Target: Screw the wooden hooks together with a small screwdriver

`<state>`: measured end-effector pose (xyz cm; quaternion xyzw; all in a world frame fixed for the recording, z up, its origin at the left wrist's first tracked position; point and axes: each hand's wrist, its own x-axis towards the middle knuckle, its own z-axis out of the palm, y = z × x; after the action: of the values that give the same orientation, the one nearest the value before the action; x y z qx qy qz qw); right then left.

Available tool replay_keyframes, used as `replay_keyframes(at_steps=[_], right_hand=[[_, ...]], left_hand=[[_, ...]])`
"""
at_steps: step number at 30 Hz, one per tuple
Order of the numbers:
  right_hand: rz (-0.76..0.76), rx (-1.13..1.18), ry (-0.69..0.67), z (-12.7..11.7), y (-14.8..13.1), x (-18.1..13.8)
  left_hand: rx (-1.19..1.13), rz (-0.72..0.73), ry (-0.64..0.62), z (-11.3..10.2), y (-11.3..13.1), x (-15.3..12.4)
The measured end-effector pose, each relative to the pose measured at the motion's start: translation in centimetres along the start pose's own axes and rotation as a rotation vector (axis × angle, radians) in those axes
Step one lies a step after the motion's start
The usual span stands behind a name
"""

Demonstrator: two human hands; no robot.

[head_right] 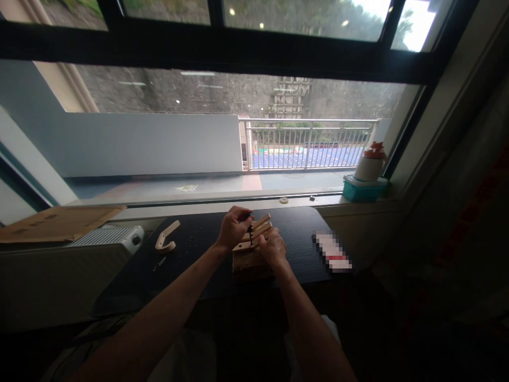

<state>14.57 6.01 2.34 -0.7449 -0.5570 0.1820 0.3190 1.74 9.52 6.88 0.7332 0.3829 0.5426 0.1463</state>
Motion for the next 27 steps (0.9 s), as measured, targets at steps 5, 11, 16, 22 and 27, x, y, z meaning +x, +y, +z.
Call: replay_keyframes(at_steps=[5, 11, 16, 22, 27], right_hand=[[0.003, -0.005, -0.005, 0.3, 0.0, 0.1], [-0.015, -0.071, -0.085, -0.9, 0.1, 0.1], [-0.099, -0.274, -0.061, -5.9, -0.4, 0.6], [-0.511, -0.305, -0.028, -9.2, -5.2, 0.7], [-0.635, -0.413, -0.158, -8.2, -7.9, 1.8]], left_hand=[[-0.089, 0.012, -0.059, 0.0, 0.0, 0.2], [-0.137, -0.086, -0.085, 0.7, -0.6, -0.1], [-0.166, -0.196, -0.105, 0.9, -1.9, -0.6], [-0.194, -0.251, -0.222, 0.3, -1.6, -1.3], [-0.036, -0.275, -0.254, -0.1, -1.3, -1.3]])
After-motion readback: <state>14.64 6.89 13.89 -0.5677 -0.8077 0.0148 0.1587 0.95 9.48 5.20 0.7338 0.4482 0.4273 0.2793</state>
